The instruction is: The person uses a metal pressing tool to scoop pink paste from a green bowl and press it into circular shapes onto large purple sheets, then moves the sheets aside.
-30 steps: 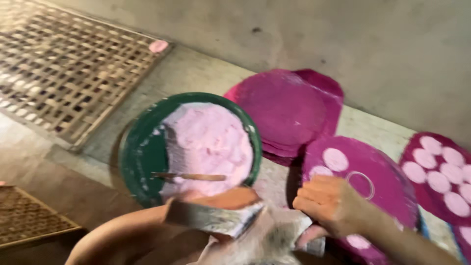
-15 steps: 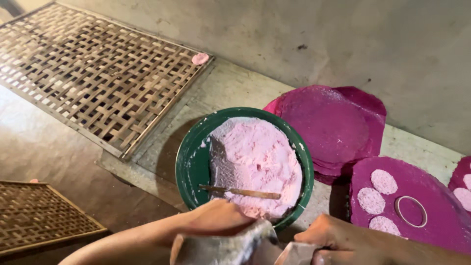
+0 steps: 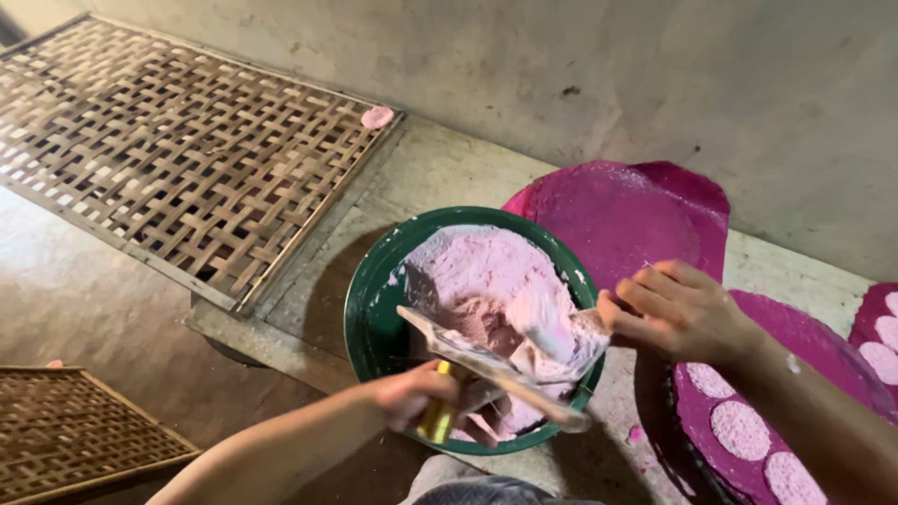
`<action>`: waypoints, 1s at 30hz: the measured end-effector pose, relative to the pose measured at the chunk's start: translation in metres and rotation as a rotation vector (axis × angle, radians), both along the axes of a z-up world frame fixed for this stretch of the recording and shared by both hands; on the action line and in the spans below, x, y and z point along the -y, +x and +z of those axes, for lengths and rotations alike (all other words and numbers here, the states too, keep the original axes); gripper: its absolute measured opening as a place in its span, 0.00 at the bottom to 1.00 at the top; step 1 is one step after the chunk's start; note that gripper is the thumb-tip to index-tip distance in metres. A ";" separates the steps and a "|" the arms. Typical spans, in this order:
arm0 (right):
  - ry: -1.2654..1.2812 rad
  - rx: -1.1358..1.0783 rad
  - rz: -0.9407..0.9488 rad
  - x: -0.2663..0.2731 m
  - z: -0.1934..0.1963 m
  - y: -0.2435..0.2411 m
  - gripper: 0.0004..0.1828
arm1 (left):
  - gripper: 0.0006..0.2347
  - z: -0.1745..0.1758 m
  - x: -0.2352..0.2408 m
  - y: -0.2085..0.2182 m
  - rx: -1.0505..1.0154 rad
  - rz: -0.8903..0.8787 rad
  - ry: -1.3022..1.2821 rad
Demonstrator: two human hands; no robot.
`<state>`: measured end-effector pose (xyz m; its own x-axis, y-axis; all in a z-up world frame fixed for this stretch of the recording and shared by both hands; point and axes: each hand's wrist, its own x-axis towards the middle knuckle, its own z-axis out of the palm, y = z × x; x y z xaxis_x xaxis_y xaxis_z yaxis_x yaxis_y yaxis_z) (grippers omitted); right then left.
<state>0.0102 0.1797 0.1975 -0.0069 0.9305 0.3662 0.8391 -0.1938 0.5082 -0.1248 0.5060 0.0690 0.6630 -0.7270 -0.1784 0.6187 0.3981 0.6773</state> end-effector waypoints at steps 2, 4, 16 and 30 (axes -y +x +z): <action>0.072 -0.005 -0.045 -0.013 0.007 -0.007 0.17 | 0.21 -0.010 0.013 -0.004 0.025 0.118 0.167; 0.159 -0.097 -0.191 -0.024 0.010 -0.025 0.30 | 0.20 -0.018 0.019 -0.005 0.041 0.257 0.377; 0.645 -1.240 0.026 -0.027 -0.009 -0.062 0.07 | 0.09 -0.019 0.012 -0.001 0.161 0.399 0.441; 0.222 -0.551 -0.544 -0.034 -0.116 -0.013 0.22 | 0.10 -0.048 -0.005 -0.004 0.246 0.628 0.501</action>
<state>-0.0029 0.2139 0.0811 0.6616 0.6568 0.3618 0.7172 -0.6951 -0.0497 -0.1289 0.5108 0.0208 0.9804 -0.0827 -0.1789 0.1937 0.2350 0.9525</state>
